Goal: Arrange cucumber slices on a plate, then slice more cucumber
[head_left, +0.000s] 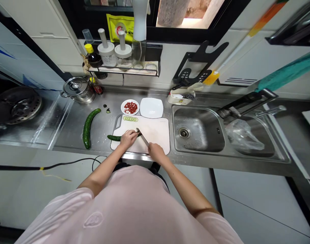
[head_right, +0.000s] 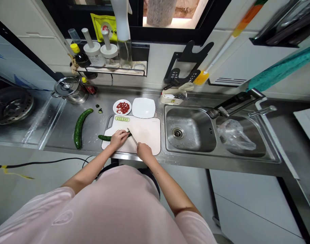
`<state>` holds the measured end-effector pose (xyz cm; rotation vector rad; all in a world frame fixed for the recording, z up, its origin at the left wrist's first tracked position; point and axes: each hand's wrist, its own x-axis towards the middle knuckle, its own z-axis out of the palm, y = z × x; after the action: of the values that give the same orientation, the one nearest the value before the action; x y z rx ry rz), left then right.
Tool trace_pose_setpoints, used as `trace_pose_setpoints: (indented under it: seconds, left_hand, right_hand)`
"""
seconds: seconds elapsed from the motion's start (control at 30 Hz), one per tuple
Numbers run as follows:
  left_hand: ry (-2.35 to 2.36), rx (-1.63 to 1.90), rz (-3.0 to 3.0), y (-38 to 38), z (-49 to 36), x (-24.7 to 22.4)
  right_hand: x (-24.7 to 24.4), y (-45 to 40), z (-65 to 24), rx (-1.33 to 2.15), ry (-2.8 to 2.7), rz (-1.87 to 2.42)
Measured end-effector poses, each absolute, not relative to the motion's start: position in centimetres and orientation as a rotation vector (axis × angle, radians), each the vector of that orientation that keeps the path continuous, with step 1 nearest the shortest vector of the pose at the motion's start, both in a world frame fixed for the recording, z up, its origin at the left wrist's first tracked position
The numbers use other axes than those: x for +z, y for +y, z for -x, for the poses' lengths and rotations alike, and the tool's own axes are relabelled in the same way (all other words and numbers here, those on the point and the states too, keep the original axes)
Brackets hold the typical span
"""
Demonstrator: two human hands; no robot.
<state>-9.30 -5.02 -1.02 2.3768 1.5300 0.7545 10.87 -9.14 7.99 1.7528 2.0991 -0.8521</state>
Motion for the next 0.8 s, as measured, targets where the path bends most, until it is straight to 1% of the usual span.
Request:
trace_pose_setpoints:
  seconds: [0.57,0.8]
  left_hand:
    - [1.518,0.753,-2.374,-5.0,9.4,-1.1]
    - [1.528,0.750,-2.361,-5.0,9.4,-1.0]
  right_hand:
    - [7.6,-7.7,-9.2,-0.834,2.110,-1.773]
    - [7.2,-9.2,-10.2,-0.817,2.112,-1.778]
